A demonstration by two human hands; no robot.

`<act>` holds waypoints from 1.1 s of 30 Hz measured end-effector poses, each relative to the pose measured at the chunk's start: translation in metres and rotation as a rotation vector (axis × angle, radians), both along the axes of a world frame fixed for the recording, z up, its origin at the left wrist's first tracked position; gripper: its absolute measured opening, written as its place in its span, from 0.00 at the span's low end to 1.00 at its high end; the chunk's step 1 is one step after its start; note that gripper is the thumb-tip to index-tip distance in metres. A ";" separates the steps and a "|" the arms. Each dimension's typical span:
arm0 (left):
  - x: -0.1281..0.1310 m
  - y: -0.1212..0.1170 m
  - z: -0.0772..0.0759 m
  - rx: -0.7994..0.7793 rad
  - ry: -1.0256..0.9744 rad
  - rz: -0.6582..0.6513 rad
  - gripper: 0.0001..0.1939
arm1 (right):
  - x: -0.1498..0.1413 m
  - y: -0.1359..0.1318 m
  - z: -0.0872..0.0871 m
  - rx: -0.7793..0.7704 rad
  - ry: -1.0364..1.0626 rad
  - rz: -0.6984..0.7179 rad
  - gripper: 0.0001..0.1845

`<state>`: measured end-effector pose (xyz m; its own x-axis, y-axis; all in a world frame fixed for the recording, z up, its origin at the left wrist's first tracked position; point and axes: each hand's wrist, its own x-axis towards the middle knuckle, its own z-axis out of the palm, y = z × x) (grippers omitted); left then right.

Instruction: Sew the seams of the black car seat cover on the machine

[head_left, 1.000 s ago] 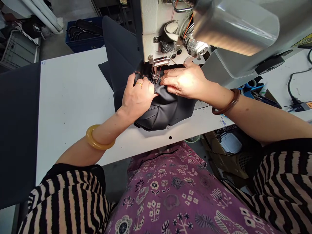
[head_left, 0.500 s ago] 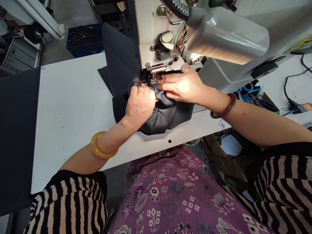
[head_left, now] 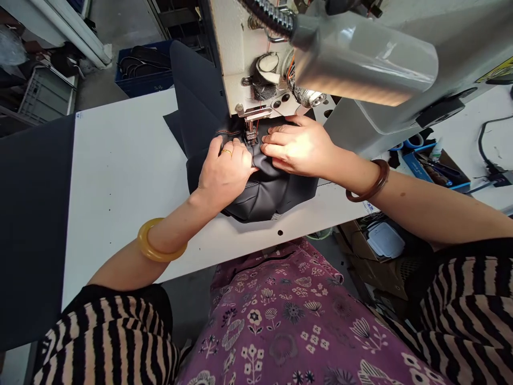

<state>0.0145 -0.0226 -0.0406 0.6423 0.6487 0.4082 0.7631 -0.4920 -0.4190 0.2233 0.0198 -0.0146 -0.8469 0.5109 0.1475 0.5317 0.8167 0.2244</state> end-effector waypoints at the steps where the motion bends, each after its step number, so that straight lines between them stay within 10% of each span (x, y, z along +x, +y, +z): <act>1: -0.003 0.001 0.001 -0.016 -0.008 -0.027 0.19 | -0.001 -0.002 0.000 0.023 -0.050 -0.014 0.16; 12: -0.019 0.012 0.006 0.102 -0.014 -0.221 0.16 | 0.002 -0.007 -0.012 0.195 -0.017 -0.001 0.17; 24: 0.016 -0.005 -0.015 0.066 -0.055 0.042 0.20 | 0.017 0.018 -0.018 0.188 0.172 0.213 0.18; 33: 0.016 -0.003 -0.015 -0.108 -0.177 0.064 0.19 | 0.013 0.013 -0.013 -0.012 0.116 0.111 0.20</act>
